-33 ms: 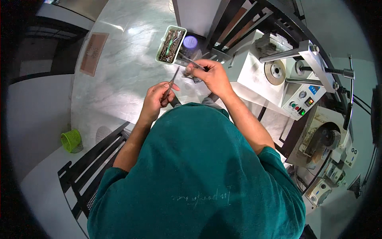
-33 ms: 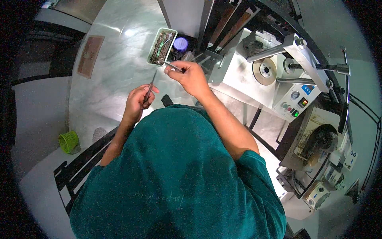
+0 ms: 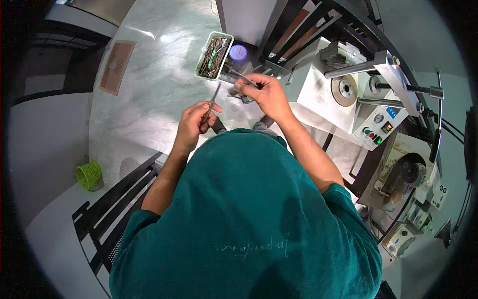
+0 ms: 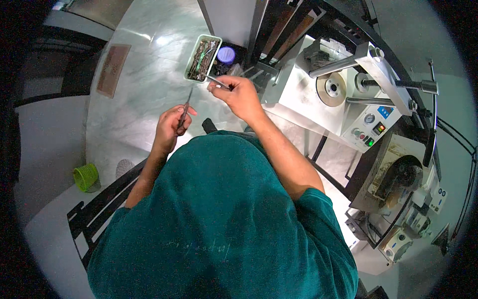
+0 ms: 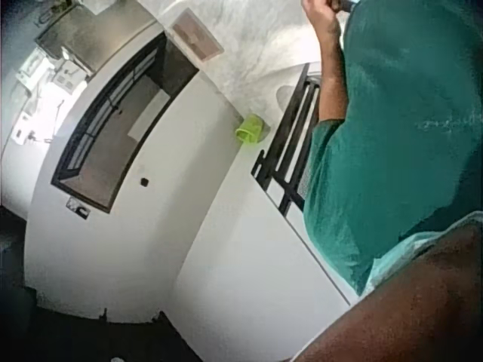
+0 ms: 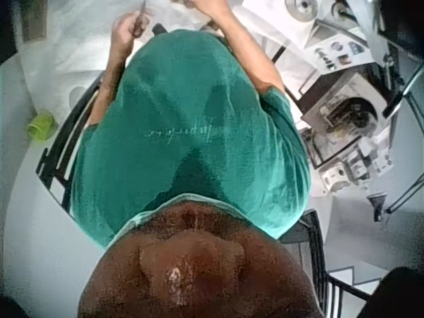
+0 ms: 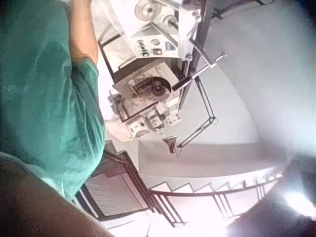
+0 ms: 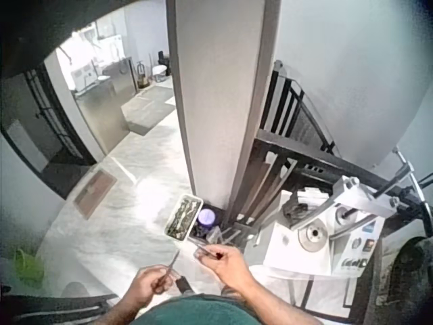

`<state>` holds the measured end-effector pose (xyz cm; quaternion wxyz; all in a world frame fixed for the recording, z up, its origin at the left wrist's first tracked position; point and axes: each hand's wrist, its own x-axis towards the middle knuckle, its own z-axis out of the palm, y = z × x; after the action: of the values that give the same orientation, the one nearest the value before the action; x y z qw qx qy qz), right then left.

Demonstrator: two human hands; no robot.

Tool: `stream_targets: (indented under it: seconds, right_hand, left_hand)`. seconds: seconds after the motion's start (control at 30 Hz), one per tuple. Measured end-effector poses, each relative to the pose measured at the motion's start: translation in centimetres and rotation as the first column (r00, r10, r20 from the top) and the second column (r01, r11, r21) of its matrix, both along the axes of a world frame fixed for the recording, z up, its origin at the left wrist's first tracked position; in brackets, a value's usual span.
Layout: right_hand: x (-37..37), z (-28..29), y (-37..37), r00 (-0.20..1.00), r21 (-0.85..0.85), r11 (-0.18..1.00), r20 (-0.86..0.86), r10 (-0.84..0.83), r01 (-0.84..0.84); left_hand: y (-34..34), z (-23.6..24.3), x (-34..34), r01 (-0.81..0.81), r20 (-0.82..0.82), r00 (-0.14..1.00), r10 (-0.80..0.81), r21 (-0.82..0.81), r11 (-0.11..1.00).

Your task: The person shapes a piece mounted on a metal rod, alternating between grinding it against the rotating wheel of a machine and scraping it with hand tools.

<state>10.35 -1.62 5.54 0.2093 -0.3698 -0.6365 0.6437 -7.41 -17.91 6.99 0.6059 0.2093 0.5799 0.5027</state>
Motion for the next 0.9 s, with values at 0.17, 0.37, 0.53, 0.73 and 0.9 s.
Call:
stream_targets:
  seconds: [0.17, 0.37, 0.53, 0.73, 0.9]
  right_hand:
    - [0.2, -1.4, 0.2, 0.993, 0.147, 0.989, 0.115, 0.001, -0.018]
    - [-0.4, -2.3, 0.1, 0.975, 0.186, 0.982, 0.223, 0.001, -0.043]
    - [-0.8, 0.1, 0.1, 0.965, 0.106, 0.994, 0.261, 0.010, -0.039]
    - [0.9, -0.2, 0.5, 0.948, -0.150, 0.946, -0.093, -0.303, 0.288]
    - [1.2, 2.1, -1.1, 0.938, -0.229, 0.922, -0.079, -0.337, 0.312]
  left_hand:
    - [-1.7, -1.9, -2.3, -0.209, -0.079, 0.975, 0.210, 0.021, 0.978]
    - [-2.7, -1.9, -3.9, -0.303, -0.088, 0.948, 0.304, 0.030, 0.953]
    - [-3.3, -2.8, -3.8, -0.361, -0.051, 0.931, 0.362, 0.027, 0.932]
    - [-1.6, -1.7, -1.6, -0.497, -0.217, 0.837, 0.503, 0.083, 0.864]
    - [1.0, -0.4, -0.9, -0.237, -0.250, 0.937, 0.243, 0.053, 0.970]
